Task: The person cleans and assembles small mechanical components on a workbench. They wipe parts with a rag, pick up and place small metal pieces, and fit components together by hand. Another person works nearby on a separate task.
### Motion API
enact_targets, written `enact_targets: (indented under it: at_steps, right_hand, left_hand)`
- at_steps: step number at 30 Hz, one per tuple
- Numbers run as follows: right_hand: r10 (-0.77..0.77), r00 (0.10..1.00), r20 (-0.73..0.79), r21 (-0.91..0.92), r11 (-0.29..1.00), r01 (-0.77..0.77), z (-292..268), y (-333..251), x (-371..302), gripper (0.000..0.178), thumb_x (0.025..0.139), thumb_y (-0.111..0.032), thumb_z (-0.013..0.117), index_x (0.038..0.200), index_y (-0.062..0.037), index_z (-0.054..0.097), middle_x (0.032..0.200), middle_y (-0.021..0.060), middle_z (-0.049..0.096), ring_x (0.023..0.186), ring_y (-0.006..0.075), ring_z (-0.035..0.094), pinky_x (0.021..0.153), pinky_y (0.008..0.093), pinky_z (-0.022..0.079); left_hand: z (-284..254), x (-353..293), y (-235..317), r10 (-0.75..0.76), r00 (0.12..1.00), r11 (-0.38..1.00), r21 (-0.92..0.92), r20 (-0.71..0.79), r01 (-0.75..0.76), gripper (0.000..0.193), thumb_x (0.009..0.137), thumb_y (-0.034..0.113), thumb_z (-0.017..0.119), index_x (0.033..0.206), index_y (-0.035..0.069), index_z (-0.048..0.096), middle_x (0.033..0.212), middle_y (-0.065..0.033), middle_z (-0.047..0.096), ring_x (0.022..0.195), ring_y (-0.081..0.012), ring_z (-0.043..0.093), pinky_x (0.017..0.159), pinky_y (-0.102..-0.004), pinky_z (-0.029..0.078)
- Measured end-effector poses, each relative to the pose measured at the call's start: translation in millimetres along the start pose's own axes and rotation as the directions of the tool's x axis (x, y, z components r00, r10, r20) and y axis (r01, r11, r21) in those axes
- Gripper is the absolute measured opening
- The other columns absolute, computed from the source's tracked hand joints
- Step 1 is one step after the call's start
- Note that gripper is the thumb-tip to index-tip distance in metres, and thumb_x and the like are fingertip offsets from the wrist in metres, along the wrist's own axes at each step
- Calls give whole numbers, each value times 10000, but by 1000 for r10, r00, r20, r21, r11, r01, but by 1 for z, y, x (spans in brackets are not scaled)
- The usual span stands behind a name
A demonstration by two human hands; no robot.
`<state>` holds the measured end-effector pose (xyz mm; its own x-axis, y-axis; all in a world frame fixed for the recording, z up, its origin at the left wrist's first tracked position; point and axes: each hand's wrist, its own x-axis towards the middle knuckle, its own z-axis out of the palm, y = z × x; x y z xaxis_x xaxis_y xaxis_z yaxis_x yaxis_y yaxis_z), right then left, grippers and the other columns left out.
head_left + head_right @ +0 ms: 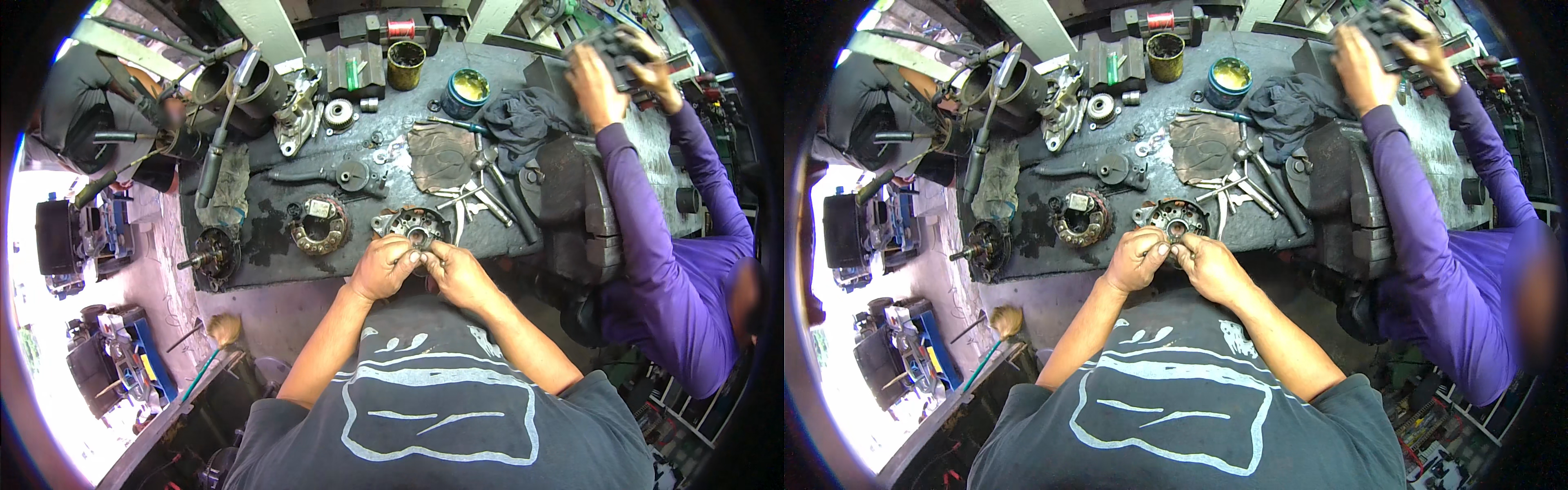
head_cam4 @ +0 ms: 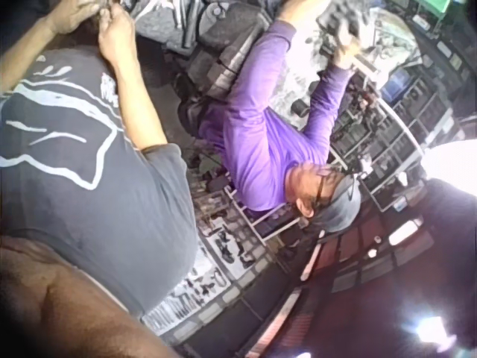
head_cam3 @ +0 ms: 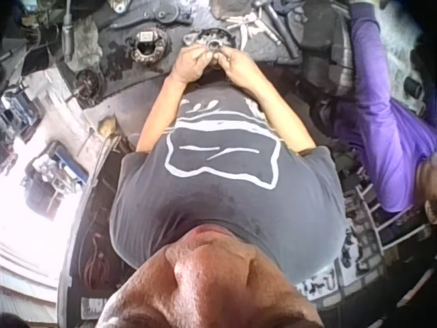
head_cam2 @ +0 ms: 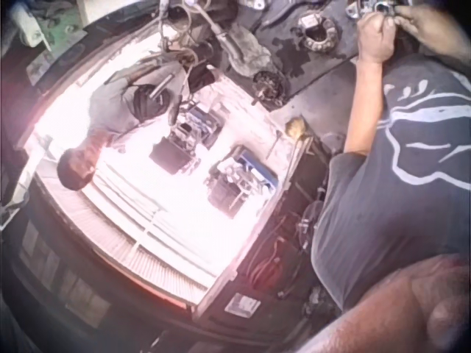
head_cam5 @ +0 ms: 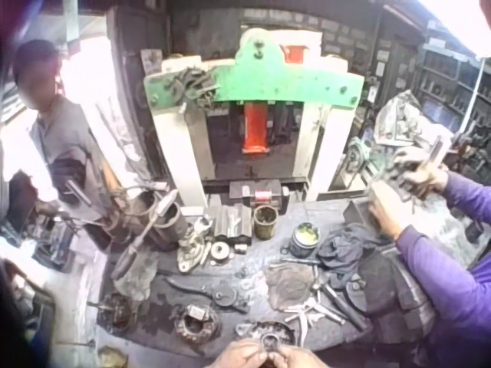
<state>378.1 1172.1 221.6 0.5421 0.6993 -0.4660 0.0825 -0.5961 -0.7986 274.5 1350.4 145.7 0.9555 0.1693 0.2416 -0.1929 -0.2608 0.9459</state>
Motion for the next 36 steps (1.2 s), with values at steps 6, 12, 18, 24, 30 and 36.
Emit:
enact_targets:
  at_steps: [6,12,18,24,30,36]
  right_hand:
    - [37,999,23,-47,998,-36,-16,-7,-2,266,1092,-226,666,1178,23,704,1020,301,745,1009,488,739,853,530,570]
    - [15,1000,9,-36,999,-15,-38,-19,10,285,1110,-272,650,1162,1,711,977,292,749,980,492,740,827,531,564]
    - [-185,976,-116,27,982,189,-73,-33,4,251,1113,-245,665,1164,-2,704,935,203,748,850,292,716,811,434,557]
    - [-151,937,-316,182,959,216,-99,4,19,244,1129,-200,622,1207,14,709,890,82,702,795,167,680,744,359,557]
    - [67,930,-361,606,775,180,-102,52,107,275,1144,-168,569,1325,-13,706,1117,82,747,868,159,722,749,314,596]
    - [-211,744,-634,-324,946,-8,-131,84,100,409,1018,-144,700,1394,11,655,1334,289,711,1256,466,682,1075,518,541]
  left_hand:
    - [-9,7,6,-147,980,984,-83,132,158,285,1089,240,634,935,0,629,887,-132,671,843,-298,662,819,-401,547]
    - [-28,29,31,-287,936,950,-63,202,305,272,1171,250,529,1193,11,656,1173,-181,748,1129,-316,725,1011,-429,554]
    - [-36,59,72,-244,960,968,-18,135,249,384,1111,192,640,1442,1,603,1397,-203,674,1300,-328,675,1104,-432,541]
    - [-43,20,66,-337,925,939,11,-178,344,604,1013,60,708,1577,6,499,1564,-205,569,1438,-322,598,1213,-448,496]
    - [-40,-92,43,-502,784,844,-8,-365,536,473,1028,12,685,1485,-27,571,1448,-208,660,1315,-304,686,1116,-420,554]
    - [-22,-170,43,-582,650,756,-31,-488,654,440,1022,26,698,1449,-33,610,1438,-211,661,1297,-304,689,1106,-416,558]
